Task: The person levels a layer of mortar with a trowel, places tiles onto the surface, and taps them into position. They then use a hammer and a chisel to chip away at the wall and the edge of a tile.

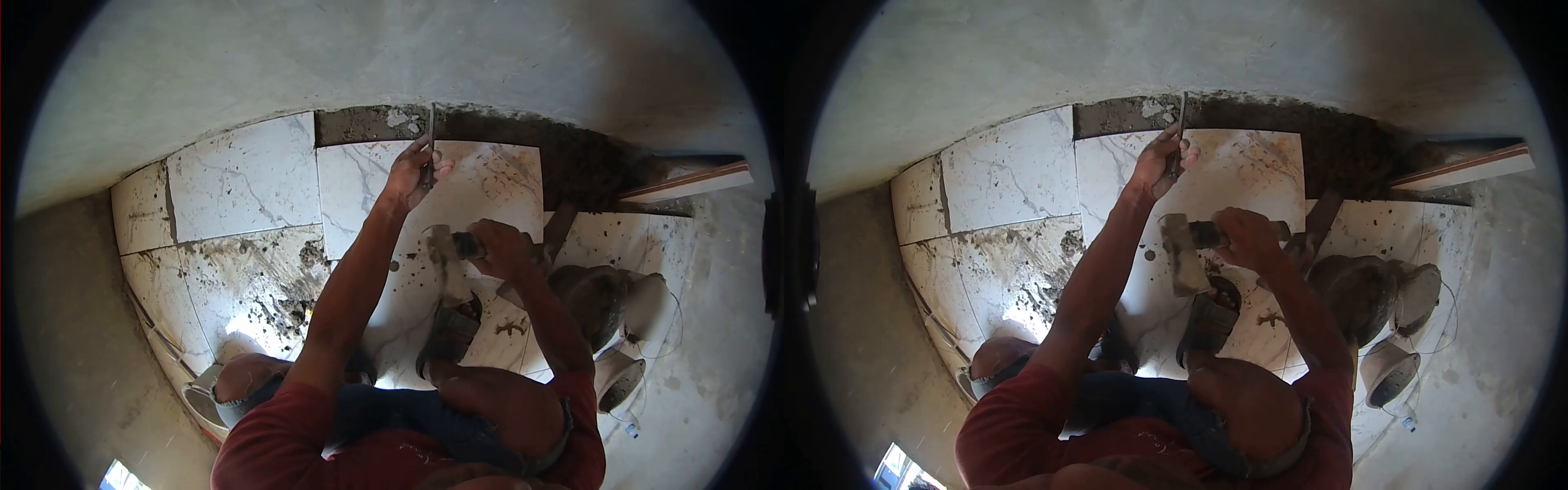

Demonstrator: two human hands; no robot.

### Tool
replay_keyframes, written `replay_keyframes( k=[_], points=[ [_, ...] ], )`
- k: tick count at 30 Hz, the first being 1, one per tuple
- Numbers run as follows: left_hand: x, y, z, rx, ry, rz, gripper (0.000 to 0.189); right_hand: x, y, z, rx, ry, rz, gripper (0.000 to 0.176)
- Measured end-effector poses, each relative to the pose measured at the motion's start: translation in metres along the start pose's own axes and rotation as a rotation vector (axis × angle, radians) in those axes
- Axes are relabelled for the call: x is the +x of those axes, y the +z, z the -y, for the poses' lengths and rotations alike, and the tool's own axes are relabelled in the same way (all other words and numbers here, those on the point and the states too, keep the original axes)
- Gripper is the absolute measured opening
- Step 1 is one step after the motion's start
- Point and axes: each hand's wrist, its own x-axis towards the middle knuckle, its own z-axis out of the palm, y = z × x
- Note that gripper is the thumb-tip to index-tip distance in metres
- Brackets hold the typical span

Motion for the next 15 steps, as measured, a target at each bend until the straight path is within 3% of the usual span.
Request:
replay_keyframes(
  k=[3,5,10,12,15],
  points=[
    [0.001,0.002,-0.002,-0.088,-0.004,0.052,0.043,-0.008,0.003,-0.004,-0.007,0.113,0.061,0.036],
    [0.0,0.009,0.0,-0.016,-0.019,-0.042,0.034,-0.005,0.004,-0.005,-0.016,0.113,0.057,0.035],
    [0.003,-0.006,-0.001,-0.073,-0.039,0.045,0.032,0.004,-0.003,0.005,-0.059,0.066,0.084,0.034],
    [0.002,-0.011,-0.001,-0.075,-0.047,0.048,0.032,0.004,-0.005,0.014,-0.096,-0.211,0.111,0.03],
    [0.004,-0.012,-0.003,-0.08,-0.041,0.107,0.031,0.014,-0.007,0.022,-0.16,-0.371,0.188,0.026]
  ],
)
